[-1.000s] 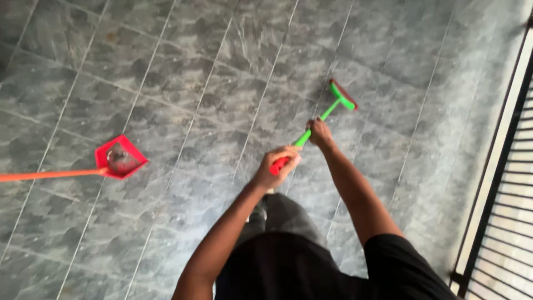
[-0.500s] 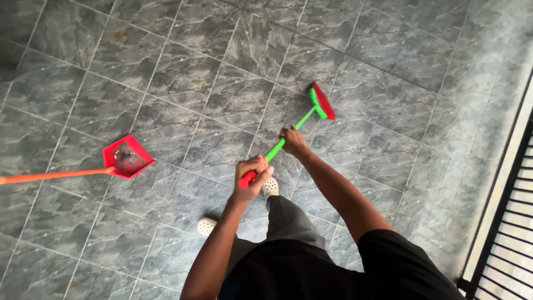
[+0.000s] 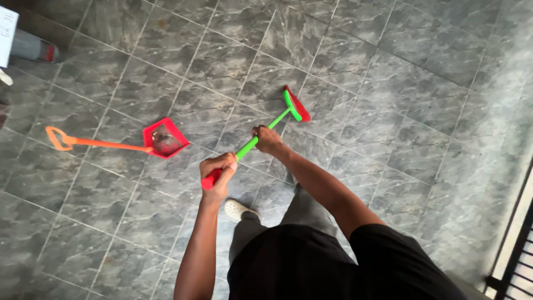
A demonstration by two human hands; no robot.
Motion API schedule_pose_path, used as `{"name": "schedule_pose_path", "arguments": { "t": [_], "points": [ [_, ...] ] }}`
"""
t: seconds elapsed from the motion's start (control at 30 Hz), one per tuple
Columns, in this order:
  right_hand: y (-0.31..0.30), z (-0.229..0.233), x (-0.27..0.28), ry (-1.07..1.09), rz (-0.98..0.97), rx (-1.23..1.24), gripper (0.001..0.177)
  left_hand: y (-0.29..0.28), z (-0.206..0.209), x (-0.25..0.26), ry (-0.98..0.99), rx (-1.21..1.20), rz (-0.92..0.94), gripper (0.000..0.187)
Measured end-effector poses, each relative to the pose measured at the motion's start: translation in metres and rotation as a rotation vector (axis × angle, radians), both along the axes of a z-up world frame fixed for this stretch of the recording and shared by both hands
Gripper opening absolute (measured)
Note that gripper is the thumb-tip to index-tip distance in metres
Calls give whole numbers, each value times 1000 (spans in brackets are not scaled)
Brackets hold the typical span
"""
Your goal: The person sweeps debris from a tiled floor into a dustpan using a small broom and then carries the dustpan to a different location.
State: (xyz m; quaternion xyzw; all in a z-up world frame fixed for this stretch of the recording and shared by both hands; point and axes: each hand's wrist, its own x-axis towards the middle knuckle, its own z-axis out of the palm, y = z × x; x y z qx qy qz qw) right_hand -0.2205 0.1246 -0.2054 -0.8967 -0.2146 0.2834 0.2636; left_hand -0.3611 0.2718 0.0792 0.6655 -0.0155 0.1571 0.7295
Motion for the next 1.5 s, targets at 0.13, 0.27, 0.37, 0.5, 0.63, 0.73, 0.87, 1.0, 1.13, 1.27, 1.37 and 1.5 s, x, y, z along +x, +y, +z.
{"name": "schedule_pose_path", "arguments": {
  "t": [0.13, 0.27, 0.37, 0.5, 0.63, 0.73, 0.87, 1.0, 1.13, 1.27, 1.37, 1.5],
  "points": [
    [35, 28, -33, -26, 13, -39, 30, 39, 6, -44, -17, -56, -8, 24],
    [36, 50, -44, -91, -87, -40, 40, 52, 20, -52, -2, -90, -105, 26],
    [20, 50, -45, -146, -146, -49, 36, 48, 27, -40, -56, -24, -183, 20],
    [-9, 31, -21, -179, -186, -78, 33, 31, 21, -19, -51, -114, -220, 25],
    [-41, 11, 11, -330, -237, -13, 31, 18, -2, 20, -61, -100, -249, 20],
    [-63, 11, 44, -237, -244, -134, 31, 2, -22, 51, -85, -114, -265, 22],
    [-90, 14, 83, -270, -200, -122, 24, -13, -48, 93, -89, -52, -288, 21],
    [-94, 15, 104, -260, -100, -182, 19, -28, -64, 110, -129, -78, -266, 23],
    [-75, 12, 100, -152, -25, -192, 18, -16, -65, 101, -52, -41, -305, 27],
    [-38, 5, 71, -101, 3, -147, 17, 20, -57, 79, -92, -27, -253, 31],
    [15, 1, 52, -28, -33, -162, 21, 68, -47, 50, -11, -49, -203, 20],
    [107, -1, 6, 22, 95, -237, 22, 149, -42, -5, 16, -5, -101, 30]
  ]
}}
